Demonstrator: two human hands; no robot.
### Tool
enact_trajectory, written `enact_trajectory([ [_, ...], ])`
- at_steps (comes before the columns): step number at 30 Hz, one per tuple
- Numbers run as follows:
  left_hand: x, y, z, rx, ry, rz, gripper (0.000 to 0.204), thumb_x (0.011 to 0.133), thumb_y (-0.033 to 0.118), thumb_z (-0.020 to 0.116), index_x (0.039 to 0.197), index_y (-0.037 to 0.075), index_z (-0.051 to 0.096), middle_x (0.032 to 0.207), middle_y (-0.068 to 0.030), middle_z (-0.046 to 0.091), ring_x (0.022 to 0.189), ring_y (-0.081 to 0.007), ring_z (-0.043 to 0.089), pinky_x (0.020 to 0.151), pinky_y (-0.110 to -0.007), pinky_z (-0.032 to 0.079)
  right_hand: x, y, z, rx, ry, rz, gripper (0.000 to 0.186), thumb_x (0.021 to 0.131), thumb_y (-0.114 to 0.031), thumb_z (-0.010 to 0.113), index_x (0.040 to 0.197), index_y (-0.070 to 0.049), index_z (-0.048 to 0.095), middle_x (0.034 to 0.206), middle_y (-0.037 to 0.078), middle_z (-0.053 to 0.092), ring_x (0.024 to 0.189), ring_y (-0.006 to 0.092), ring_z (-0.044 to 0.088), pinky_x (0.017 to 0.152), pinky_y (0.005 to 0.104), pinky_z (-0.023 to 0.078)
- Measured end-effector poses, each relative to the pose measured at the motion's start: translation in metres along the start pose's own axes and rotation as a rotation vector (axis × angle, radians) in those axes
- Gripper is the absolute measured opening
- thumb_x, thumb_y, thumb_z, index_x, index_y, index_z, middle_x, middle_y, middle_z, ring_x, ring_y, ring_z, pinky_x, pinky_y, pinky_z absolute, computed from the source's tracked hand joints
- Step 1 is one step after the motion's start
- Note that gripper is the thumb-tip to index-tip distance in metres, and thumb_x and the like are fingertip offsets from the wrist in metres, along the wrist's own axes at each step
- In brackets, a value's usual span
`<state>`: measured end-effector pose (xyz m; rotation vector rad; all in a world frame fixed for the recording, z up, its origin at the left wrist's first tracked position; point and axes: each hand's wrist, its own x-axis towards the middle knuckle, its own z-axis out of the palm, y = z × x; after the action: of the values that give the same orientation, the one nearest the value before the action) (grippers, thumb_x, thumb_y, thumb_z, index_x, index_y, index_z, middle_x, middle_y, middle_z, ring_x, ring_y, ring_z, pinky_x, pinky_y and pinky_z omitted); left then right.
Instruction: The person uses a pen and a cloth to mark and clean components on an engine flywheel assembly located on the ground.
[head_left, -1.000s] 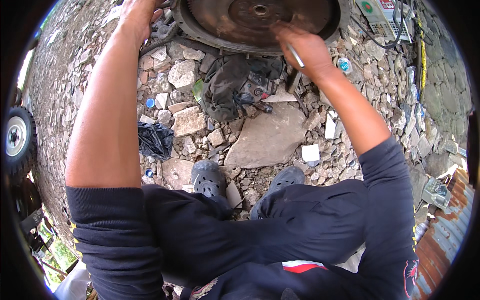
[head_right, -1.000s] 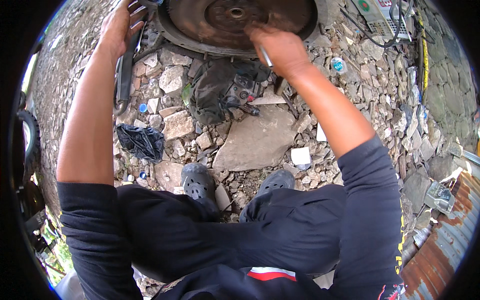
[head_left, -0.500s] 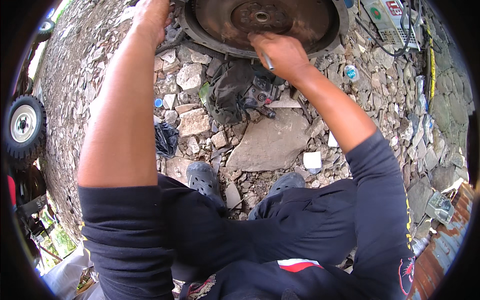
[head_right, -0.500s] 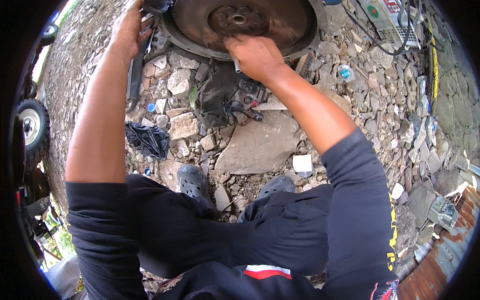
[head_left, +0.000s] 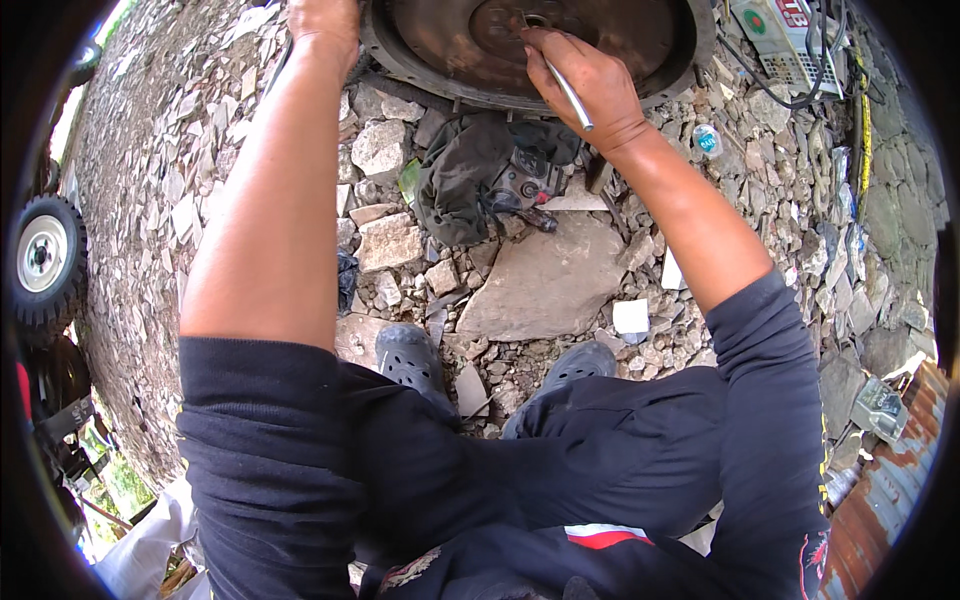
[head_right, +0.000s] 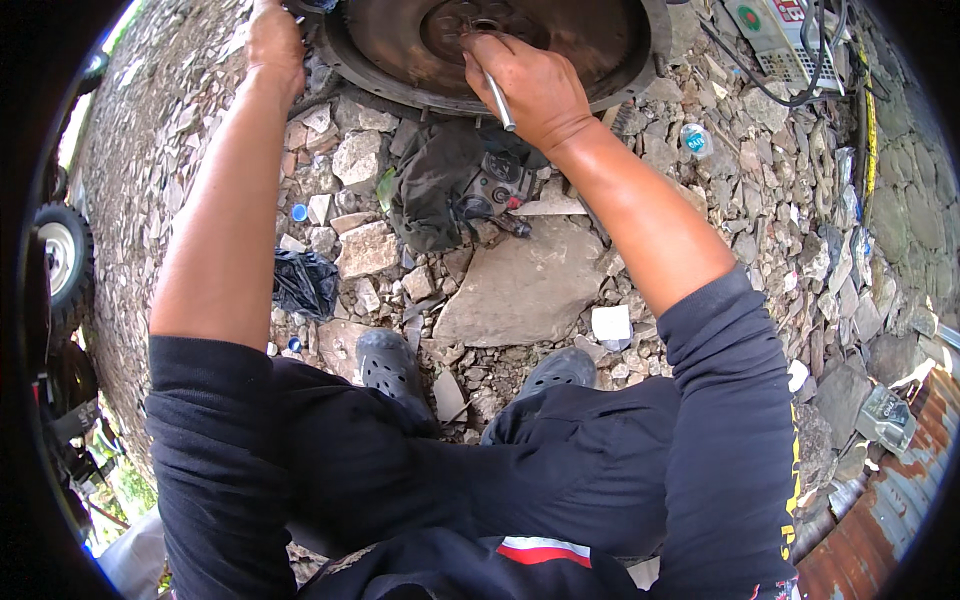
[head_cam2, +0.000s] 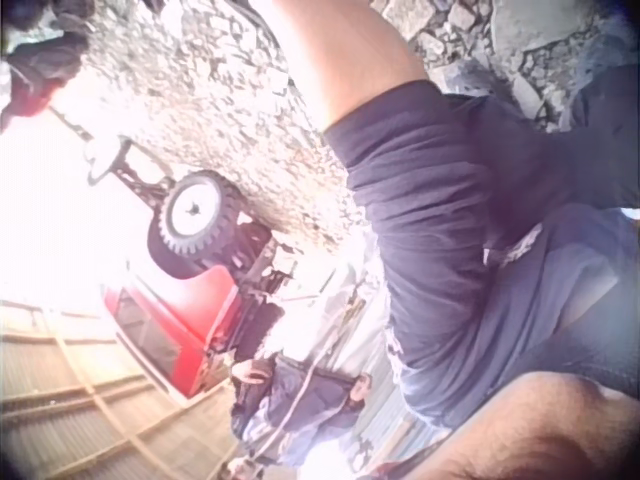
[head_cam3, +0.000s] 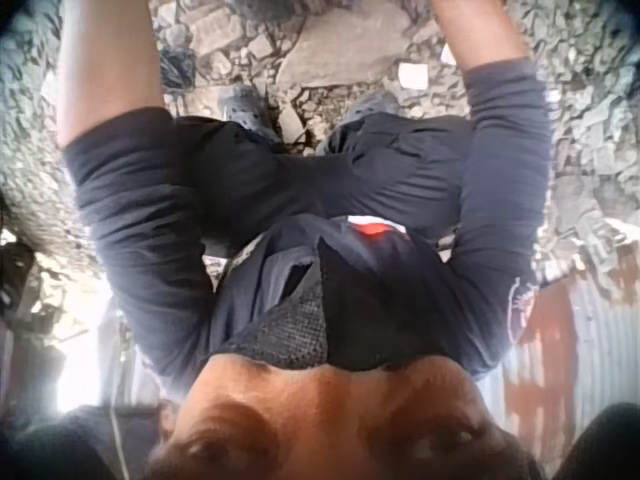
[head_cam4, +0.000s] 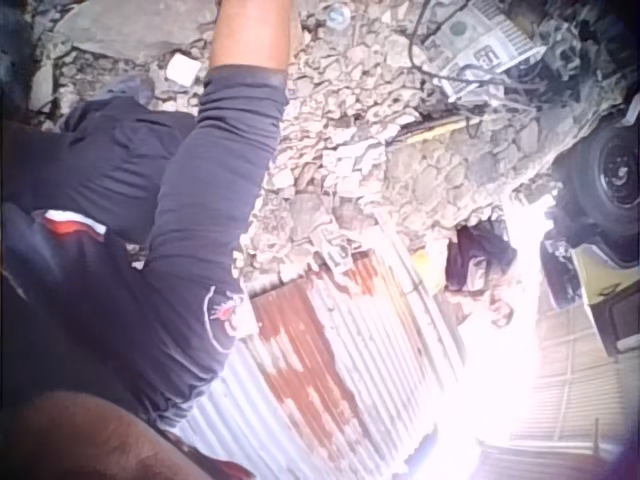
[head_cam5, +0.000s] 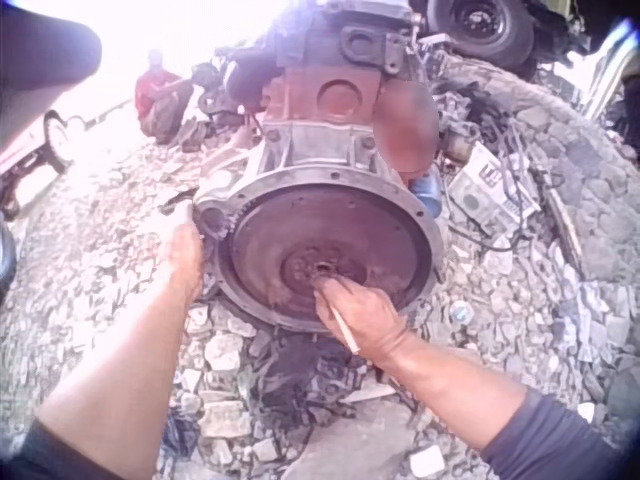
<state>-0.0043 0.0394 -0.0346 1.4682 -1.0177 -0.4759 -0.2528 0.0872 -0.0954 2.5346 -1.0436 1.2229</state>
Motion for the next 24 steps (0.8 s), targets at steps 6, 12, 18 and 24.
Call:
enact_trajectory([
  [6, 0.005, -0.014, 0.017, -0.127, 0.059, -0.059, 0.056, 0.098, 0.041, 0.036, 0.129, -0.004, 0.052, 0.131, -0.0202, 0.055, 0.119, -0.0305, 0.051, 0.101, -0.038, 0.038, -0.014, 0.002, 0.013, -0.030, -0.110, 0.040, 0.015, 0.085, -0.013, 0.063, 0.098, -0.006, 0.062, 0.084, 0.012, 0.067, 0.070, 0.0318, 0.066, 0.060, 0.0399, 0.055],
  [12, 0.029, -0.047, 0.010, 0.078, 0.029, 0.102, 0.051, 0.101, 0.035, 0.033, 0.129, -0.004, 0.052, 0.133, -0.0204, 0.053, 0.124, -0.0309, 0.047, 0.105, -0.036, 0.035, 0.009, -0.003, 0.012, 0.099, -0.132, 0.109, 0.011, 0.084, -0.011, 0.063, 0.093, -0.005, 0.063, 0.079, 0.016, 0.067, 0.072, 0.0345, 0.066, 0.062, 0.0409, 0.055],
  [18, 0.026, -0.048, 0.014, 0.088, -0.002, 0.093, 0.052, 0.101, 0.036, 0.033, 0.131, -0.003, 0.049, 0.138, -0.0215, 0.047, 0.131, -0.0322, 0.041, 0.109, -0.037, 0.031, 0.022, -0.011, -0.001, 0.153, 0.029, 0.264, 0.009, 0.083, -0.007, 0.064, 0.091, -0.006, 0.066, 0.083, 0.016, 0.068, 0.073, 0.0341, 0.066, 0.063, 0.0362, 0.054],
  [24, 0.028, -0.059, 0.011, 0.299, -0.048, 0.240, 0.054, 0.100, 0.039, 0.033, 0.131, -0.002, 0.048, 0.141, -0.0214, 0.043, 0.134, -0.0323, 0.037, 0.112, -0.037, 0.028, 0.016, -0.012, 0.003, 0.255, -0.064, 0.206, 0.011, 0.085, -0.007, 0.064, 0.095, -0.006, 0.067, 0.088, 0.015, 0.068, 0.076, 0.0336, 0.067, 0.064, 0.0352, 0.054],
])
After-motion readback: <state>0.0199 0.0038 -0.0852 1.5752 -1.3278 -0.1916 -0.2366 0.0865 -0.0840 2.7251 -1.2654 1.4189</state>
